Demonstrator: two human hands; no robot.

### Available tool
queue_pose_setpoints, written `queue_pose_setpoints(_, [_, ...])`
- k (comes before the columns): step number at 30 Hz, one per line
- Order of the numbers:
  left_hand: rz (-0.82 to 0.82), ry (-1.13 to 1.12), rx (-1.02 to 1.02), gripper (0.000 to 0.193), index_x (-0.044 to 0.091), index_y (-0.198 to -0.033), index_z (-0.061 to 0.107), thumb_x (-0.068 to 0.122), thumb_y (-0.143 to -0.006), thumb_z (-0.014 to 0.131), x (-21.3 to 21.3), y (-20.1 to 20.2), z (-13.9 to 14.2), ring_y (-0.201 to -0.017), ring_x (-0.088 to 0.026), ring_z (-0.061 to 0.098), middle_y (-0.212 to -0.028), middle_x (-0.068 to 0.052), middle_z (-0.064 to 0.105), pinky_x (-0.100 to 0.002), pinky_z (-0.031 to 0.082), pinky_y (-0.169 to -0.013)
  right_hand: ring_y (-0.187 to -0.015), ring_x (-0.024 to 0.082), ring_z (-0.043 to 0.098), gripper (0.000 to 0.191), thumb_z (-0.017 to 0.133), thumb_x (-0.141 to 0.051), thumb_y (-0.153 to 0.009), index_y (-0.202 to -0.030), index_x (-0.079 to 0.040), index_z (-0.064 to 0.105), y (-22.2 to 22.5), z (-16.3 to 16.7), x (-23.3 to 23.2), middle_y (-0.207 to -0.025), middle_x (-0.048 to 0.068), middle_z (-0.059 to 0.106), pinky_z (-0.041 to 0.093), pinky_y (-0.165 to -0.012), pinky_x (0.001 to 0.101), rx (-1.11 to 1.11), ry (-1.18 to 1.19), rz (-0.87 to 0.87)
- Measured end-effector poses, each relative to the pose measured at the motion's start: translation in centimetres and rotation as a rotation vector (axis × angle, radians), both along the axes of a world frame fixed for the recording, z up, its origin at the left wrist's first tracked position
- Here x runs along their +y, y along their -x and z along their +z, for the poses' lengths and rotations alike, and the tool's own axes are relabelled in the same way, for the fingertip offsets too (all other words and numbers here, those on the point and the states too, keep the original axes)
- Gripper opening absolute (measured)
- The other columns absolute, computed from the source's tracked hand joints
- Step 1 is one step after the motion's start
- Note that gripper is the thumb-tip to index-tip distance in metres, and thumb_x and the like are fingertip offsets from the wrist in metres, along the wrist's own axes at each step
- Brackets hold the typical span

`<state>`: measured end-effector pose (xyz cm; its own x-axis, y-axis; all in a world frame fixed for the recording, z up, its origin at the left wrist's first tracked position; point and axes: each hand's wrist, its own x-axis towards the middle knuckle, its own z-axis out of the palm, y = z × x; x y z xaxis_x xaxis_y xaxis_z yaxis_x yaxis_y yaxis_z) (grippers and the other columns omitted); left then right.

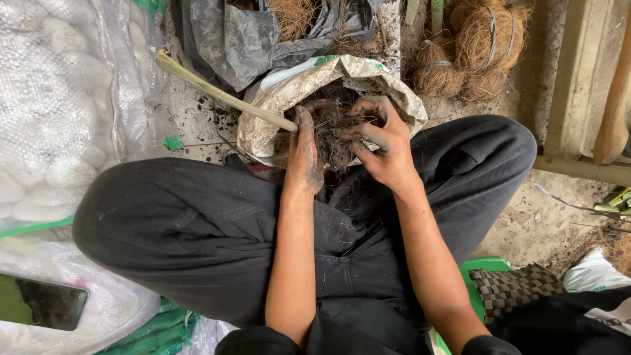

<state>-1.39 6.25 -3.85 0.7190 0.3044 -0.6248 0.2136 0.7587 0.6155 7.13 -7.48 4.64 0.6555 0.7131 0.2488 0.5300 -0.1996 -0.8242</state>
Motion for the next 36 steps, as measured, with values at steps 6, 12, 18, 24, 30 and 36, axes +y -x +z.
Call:
queue_pose_setpoints(6, [0.139, -0.090, -0.395, 0.076, -0.009, -0.158, 0.037, 0.033, -0.104, 0.070, -0.2, 0.0, 0.2, -0.156, -0.032, 0.038, -0.166, -0.028, 0.039, -0.049, 0.028, -0.130, -0.141, 0.037, 0.053, 0.050, 0.059, -0.019, -0.078, -0.124, -0.002, 0.072, -1.2, 0.9, -0.7, -0.145, 0.016, 0.059, 0.040, -0.124, 0.0498, 0.075, -0.008, 0.190])
queue_pose_setpoints(12, [0.282, -0.113, -0.386, 0.066, 0.015, -0.155, 0.031, 0.014, -0.098, 0.064, -0.4, -0.6, -0.6, -0.143, -0.015, 0.045, -0.158, -0.005, 0.037, -0.037, 0.039, -0.123, -0.148, 0.033, 0.048, 0.092, 0.063, -0.072, -0.094, -0.153, -0.002, 0.048, 0.2, -0.8, 0.5, -0.158, 0.014, 0.049, 0.036, -0.129, 0.0475, 0.215, -0.160, 0.138])
queue_pose_setpoints(18, [0.246, -0.212, -0.521, 0.023, -0.006, -0.133, 0.061, 0.006, -0.113, 0.061, -0.2, 0.1, -0.2, -0.129, -0.025, 0.062, -0.133, -0.021, 0.064, -0.045, 0.047, -0.126, -0.156, 0.032, 0.047, 0.072, 0.069, -0.040, -0.097, -0.156, -0.005, 0.046, 1.3, -2.7, 1.9, -0.166, 0.015, 0.044, 0.037, -0.133, 0.0467, 0.235, -0.049, 0.114])
queue_pose_setpoints(24, [0.490, 0.003, -0.181, 0.022, 0.012, -0.114, 0.067, 0.003, -0.094, 0.065, -0.7, -1.2, -0.1, -0.112, -0.019, 0.069, -0.113, -0.014, 0.071, -0.031, 0.053, -0.108, -0.167, 0.034, 0.016, 0.087, 0.070, -0.045, -0.103, -0.167, -0.005, 0.027, 1.0, -1.4, 1.9, -0.177, 0.020, 0.019, 0.015, -0.138, 0.0517, 0.197, -0.023, 0.188])
queue_pose_setpoints(30, [0.349, -0.820, -0.284, 0.017, 0.004, -0.102, 0.067, -0.008, -0.092, 0.059, -2.3, -1.6, 0.8, -0.099, -0.018, 0.066, -0.106, -0.010, 0.069, -0.034, 0.055, -0.096, -0.145, 0.028, 0.042, 0.067, 0.040, -0.046, -0.097, -0.157, -0.020, 0.028, 1.6, -1.9, 3.6, -0.163, 0.013, 0.034, 0.039, -0.115, 0.0461, 1.100, -0.349, -0.335])
queue_pose_setpoints(36, [0.483, -0.614, -0.372, 0.025, 0.004, -0.108, 0.054, -0.011, -0.089, 0.045, -3.0, -1.4, 1.6, -0.100, -0.014, 0.056, -0.108, -0.005, 0.060, -0.029, 0.049, -0.094, -0.118, 0.019, 0.063, 0.043, 0.053, -0.022, -0.105, -0.142, 0.001, 0.054, 4.0, -6.8, 2.3, -0.127, 0.014, 0.070, 0.051, -0.108, 0.0346, 0.539, -0.166, -0.295])
